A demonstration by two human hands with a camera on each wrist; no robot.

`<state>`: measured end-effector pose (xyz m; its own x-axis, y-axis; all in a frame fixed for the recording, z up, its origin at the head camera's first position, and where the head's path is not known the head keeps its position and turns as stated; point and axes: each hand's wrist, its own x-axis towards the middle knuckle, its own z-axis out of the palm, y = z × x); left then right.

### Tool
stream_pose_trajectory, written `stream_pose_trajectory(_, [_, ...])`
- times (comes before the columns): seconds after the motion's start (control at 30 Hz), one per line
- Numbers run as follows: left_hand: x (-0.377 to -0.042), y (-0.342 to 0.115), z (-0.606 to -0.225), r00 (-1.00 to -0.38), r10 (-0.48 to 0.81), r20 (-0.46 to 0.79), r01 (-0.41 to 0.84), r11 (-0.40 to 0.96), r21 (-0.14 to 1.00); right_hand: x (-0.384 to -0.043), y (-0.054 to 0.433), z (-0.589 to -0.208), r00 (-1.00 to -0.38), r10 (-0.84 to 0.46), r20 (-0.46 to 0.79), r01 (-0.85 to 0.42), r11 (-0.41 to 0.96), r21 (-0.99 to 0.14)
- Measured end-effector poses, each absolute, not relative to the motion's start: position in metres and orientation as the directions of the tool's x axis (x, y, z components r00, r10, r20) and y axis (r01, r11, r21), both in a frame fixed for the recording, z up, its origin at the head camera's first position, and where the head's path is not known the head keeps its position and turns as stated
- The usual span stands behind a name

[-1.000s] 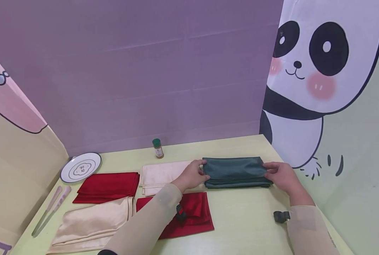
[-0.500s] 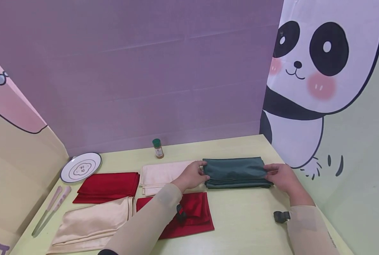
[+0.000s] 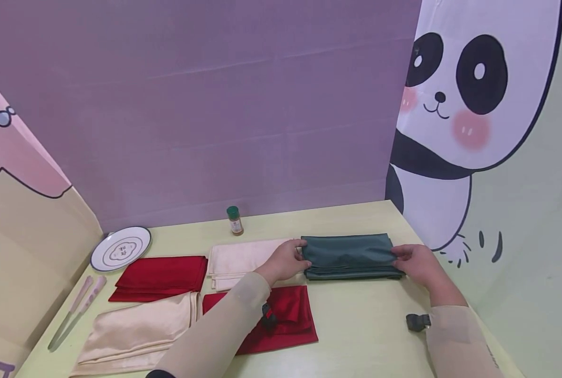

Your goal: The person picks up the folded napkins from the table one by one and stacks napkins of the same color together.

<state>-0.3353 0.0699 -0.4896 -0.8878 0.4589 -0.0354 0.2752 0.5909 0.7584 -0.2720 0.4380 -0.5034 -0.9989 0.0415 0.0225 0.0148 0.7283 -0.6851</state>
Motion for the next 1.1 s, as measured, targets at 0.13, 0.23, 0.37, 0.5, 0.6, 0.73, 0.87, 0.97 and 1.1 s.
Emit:
stream_pose_trajectory(0.13, [-0.334,0.07,-0.489,-0.89,0.454,-0.037,0.269,0.589,0.762,-0.272,0.438,-0.503,-0.999,0.038,0.025,0.011,0.734,-0.679])
stream_pose_trajectory(0.23, [-0.334,0.069,-0.489,-0.891,0.453,-0.035,0.269,0.588,0.763,-0.271,0.437,-0.503,-0.999,0.038,0.025,0.011,0.737,-0.676])
stream_pose_trajectory(0.37, [-0.334,0.069,-0.489,-0.889,0.457,-0.022,0.279,0.581,0.765,-0.27,0.437,-0.501,-0.999,0.038,0.015,0.018,0.74,-0.672])
stream_pose_trajectory(0.5, [-0.333,0.067,-0.489,-0.892,0.452,-0.014,0.275,0.568,0.775,-0.269,0.437,-0.5,-0.998,0.043,0.039,0.007,0.749,-0.662])
stream_pose_trajectory(0.6, [-0.332,0.067,-0.488,-0.895,0.447,-0.013,0.263,0.55,0.793,-0.267,0.436,-0.499,-0.996,0.057,0.066,0.0,0.757,-0.653])
stream_pose_trajectory(0.73, [-0.331,0.064,-0.487,-0.896,0.445,-0.005,0.258,0.528,0.809,-0.264,0.431,-0.495,-0.992,0.092,0.084,0.014,0.752,-0.659])
stream_pose_trajectory(0.87, [-0.332,0.061,-0.488,-0.897,0.442,0.011,0.259,0.504,0.824,-0.261,0.426,-0.49,-0.982,0.141,0.125,0.022,0.744,-0.668])
stream_pose_trajectory(0.97, [-0.332,0.06,-0.488,-0.896,0.443,0.032,0.266,0.478,0.837,-0.26,0.422,-0.488,-0.973,0.165,0.164,0.014,0.745,-0.667])
stream_pose_trajectory(1.1, [-0.331,0.058,-0.486,-0.89,0.452,0.064,0.287,0.445,0.849,-0.261,0.418,-0.486,-0.962,0.186,0.202,0.0,0.736,-0.677])
